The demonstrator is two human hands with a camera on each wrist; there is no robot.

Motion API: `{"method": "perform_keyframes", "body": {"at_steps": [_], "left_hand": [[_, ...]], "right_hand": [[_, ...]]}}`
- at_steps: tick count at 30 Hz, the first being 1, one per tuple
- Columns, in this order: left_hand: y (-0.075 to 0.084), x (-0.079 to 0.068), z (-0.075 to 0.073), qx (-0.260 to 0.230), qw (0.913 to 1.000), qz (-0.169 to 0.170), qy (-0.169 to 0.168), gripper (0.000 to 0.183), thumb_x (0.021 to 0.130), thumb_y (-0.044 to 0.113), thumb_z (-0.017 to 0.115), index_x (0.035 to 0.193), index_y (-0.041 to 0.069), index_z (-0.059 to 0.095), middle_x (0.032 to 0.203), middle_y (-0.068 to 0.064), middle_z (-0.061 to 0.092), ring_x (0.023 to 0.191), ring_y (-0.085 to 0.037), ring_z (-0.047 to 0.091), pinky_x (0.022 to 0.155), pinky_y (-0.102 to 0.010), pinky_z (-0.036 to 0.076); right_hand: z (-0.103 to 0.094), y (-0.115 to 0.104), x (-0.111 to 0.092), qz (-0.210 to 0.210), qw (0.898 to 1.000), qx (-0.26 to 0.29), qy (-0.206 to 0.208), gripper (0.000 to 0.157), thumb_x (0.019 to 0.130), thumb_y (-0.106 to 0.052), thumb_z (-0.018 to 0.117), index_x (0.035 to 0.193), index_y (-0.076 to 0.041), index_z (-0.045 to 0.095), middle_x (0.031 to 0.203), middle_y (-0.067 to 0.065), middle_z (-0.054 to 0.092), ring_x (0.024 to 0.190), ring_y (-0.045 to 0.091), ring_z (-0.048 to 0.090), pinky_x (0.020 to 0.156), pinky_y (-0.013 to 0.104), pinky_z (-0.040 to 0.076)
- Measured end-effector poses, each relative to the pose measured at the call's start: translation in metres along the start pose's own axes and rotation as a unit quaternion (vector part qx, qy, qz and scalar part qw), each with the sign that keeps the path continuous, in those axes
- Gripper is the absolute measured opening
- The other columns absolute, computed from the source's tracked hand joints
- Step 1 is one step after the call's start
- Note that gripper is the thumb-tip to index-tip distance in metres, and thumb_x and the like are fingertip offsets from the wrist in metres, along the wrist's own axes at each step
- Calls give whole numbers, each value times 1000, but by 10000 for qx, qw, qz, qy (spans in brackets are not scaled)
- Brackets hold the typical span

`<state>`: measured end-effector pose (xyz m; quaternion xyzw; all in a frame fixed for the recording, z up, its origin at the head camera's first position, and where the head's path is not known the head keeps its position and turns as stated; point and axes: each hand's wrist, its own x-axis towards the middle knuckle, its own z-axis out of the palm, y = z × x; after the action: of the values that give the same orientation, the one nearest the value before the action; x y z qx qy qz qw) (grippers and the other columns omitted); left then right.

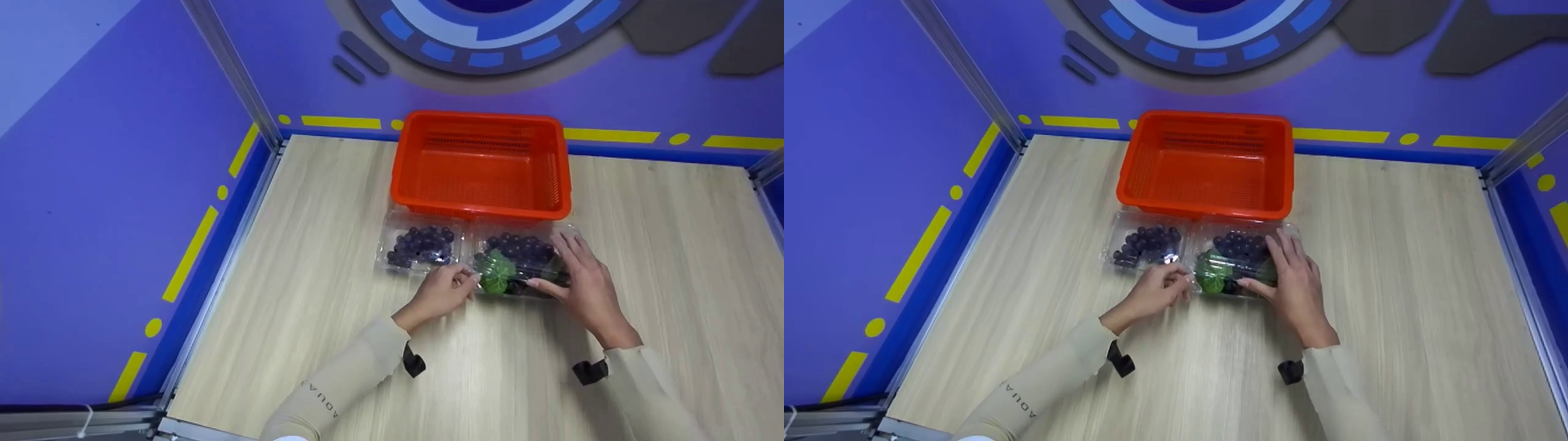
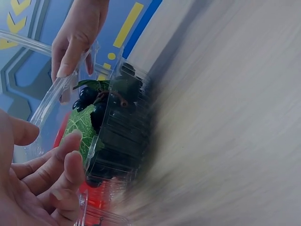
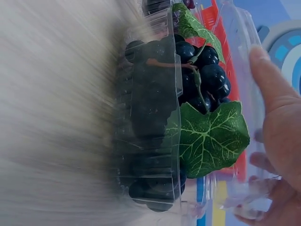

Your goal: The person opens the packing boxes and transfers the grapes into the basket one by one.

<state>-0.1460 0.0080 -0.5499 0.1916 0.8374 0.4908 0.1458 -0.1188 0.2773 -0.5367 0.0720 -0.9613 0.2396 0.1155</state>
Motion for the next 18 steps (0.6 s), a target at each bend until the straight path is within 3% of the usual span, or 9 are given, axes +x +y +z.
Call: {"method": "perform_keyframes", "body": {"at_steps": [5,8,12,18], "left_hand": [[3,2,-2,-37,9999,102,19,25,98,33,54,105,13,68,79,0,72,64,-1,61,59,-17,46],[5,3,-3,-117,9998,167,15,26,99,32,53,104,11,68,78,-1,71,67,-9,64,59,-17,46],[8,4,-6,-194,9996,210,2,29,100,32,49,101,10,67,77,-5,71,74,-24,68,59,-17,43],[12,7,-8,-231,9993,278,74,33,102,34,46,98,8,67,74,-4,70,63,-24,64,52,-18,44]], "right_hand": [[0,4,-4,79,9980,319,536,109,62,-37,89,150,-7,31,152,21,35,138,41,34,99,71,32],[-1,7,-8,366,9948,588,740,116,60,-35,91,151,-5,25,150,24,36,136,44,36,102,69,30],[-3,8,-14,921,9887,950,702,119,66,-35,89,155,-11,14,155,21,30,138,44,33,106,66,29],[-6,12,-22,1690,9668,1750,788,119,74,-33,84,156,-21,-2,160,12,23,147,33,24,114,59,25]]}}
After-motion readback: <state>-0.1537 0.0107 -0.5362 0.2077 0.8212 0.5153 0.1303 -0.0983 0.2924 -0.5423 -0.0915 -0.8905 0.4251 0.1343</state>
